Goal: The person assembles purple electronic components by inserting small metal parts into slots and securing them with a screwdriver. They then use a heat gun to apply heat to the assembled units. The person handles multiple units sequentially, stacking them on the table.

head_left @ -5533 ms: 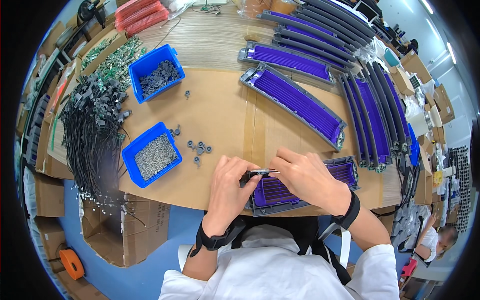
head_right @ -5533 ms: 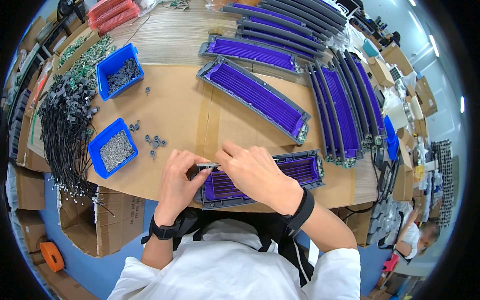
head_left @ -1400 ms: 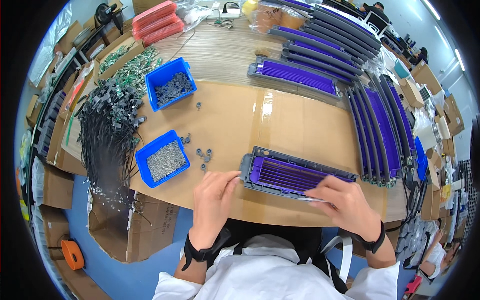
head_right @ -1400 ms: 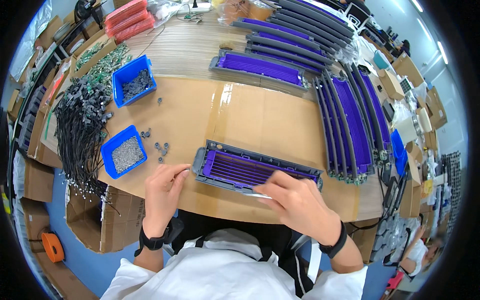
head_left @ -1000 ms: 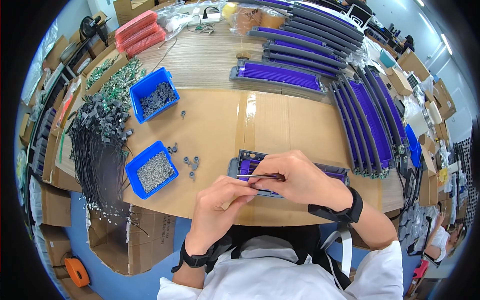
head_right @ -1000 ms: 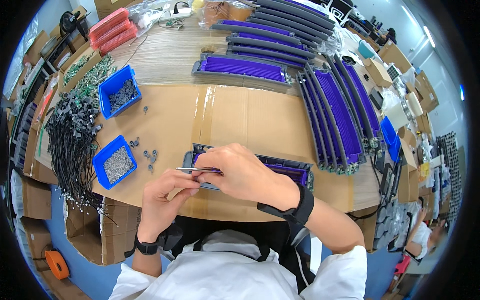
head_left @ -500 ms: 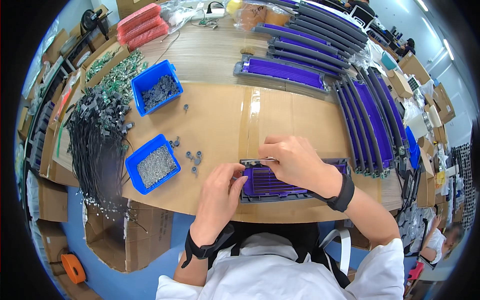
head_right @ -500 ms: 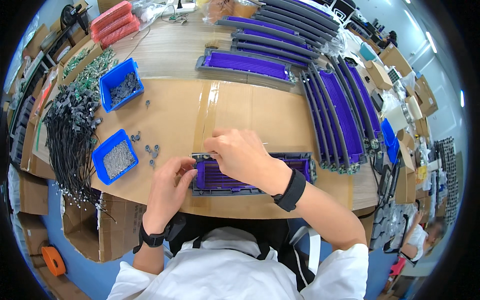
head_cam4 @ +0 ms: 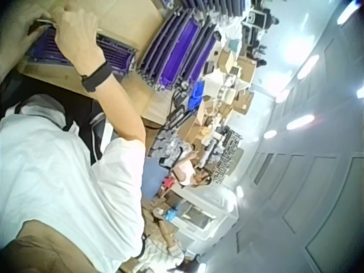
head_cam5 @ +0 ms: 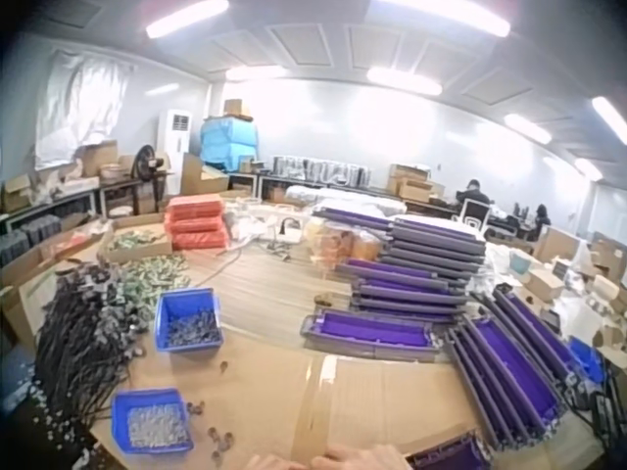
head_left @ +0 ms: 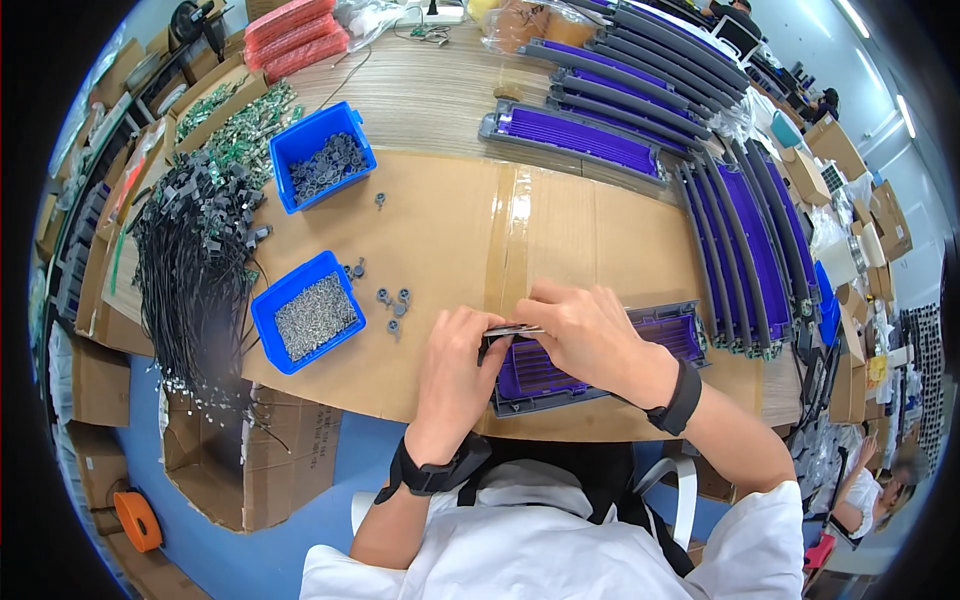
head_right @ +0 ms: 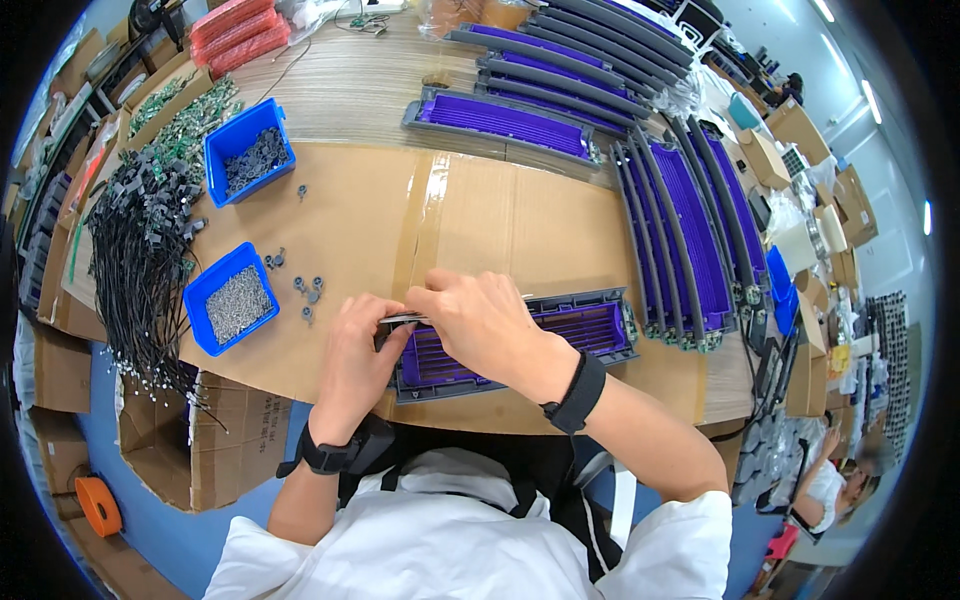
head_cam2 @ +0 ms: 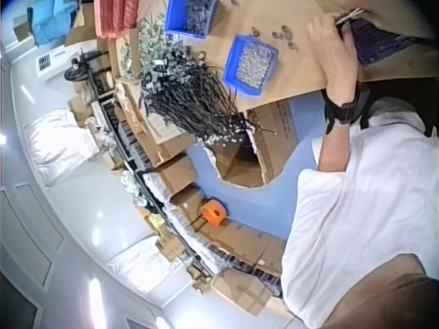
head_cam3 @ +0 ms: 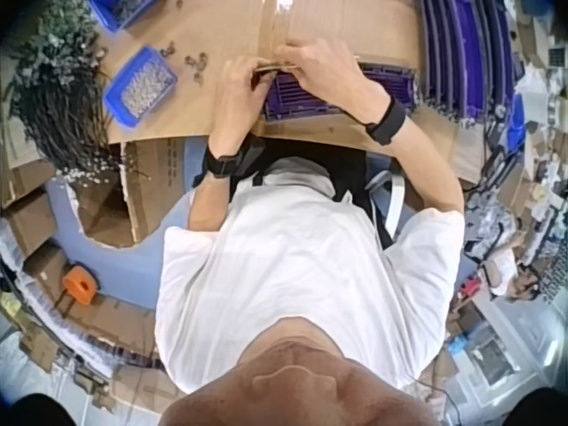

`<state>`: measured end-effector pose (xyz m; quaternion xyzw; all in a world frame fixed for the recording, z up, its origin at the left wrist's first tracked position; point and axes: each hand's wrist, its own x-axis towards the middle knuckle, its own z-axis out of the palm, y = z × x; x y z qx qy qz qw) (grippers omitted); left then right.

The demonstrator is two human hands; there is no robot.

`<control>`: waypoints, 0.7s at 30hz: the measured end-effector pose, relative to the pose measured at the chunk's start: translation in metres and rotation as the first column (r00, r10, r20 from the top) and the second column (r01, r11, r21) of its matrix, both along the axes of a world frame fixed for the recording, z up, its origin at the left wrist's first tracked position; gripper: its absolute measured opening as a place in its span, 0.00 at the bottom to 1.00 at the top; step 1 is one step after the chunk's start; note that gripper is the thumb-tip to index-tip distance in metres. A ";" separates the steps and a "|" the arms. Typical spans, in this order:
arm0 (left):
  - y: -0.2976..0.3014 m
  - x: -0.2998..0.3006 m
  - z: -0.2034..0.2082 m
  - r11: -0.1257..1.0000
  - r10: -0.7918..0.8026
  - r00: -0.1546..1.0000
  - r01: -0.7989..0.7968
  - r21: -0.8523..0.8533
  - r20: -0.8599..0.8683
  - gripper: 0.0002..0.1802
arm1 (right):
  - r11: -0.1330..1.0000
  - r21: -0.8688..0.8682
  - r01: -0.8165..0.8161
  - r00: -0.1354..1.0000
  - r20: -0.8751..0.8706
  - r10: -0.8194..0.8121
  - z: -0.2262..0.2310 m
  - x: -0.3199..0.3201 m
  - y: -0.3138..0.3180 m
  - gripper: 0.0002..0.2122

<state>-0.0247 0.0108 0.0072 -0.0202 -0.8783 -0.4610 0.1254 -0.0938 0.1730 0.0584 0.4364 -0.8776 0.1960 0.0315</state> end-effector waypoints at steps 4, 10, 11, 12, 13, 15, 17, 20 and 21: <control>0.001 0.002 -0.003 1.000 -0.001 0.999 -0.001 -0.029 -0.046 0.08 | 0.998 0.040 -0.043 0.999 -0.023 0.044 0.004 0.001 0.005 0.05; 0.004 0.004 -0.007 0.999 0.010 0.998 -0.013 -0.041 -0.069 0.07 | 0.981 0.168 -0.100 0.995 -0.008 0.103 0.011 0.001 0.014 0.06; 0.005 0.003 -0.008 0.999 0.017 0.997 -0.020 -0.044 -0.077 0.07 | 0.982 0.166 -0.091 0.996 0.023 0.088 0.012 0.001 0.014 0.06; 0.006 0.003 -0.009 0.998 0.019 0.996 -0.023 -0.052 -0.085 0.07 | 0.983 0.165 -0.078 0.996 0.052 0.070 0.014 0.000 0.014 0.06; 0.007 0.003 -0.011 0.998 0.021 0.995 -0.026 -0.059 -0.093 0.07 | 0.984 0.163 -0.066 0.995 0.082 0.053 0.015 -0.001 0.014 0.06; 0.007 0.004 -0.012 0.998 0.021 0.995 -0.028 -0.062 -0.102 0.07 | 0.983 0.172 -0.063 0.986 0.162 0.035 0.014 -0.005 0.018 0.07; 0.006 0.005 -0.012 0.998 0.020 0.994 -0.025 -0.053 -0.105 0.07 | 0.988 0.138 -0.077 0.971 0.237 0.042 0.017 -0.009 0.022 0.07; 0.007 0.004 -0.012 0.998 0.021 0.992 -0.029 -0.064 -0.124 0.07 | 0.997 0.004 -0.079 0.957 0.280 0.075 0.023 -0.012 0.026 0.05; 0.007 0.004 -0.012 0.998 0.020 0.992 -0.028 -0.064 -0.125 0.07 | 0.997 -0.053 -0.060 0.965 0.251 0.071 0.024 -0.012 0.027 0.04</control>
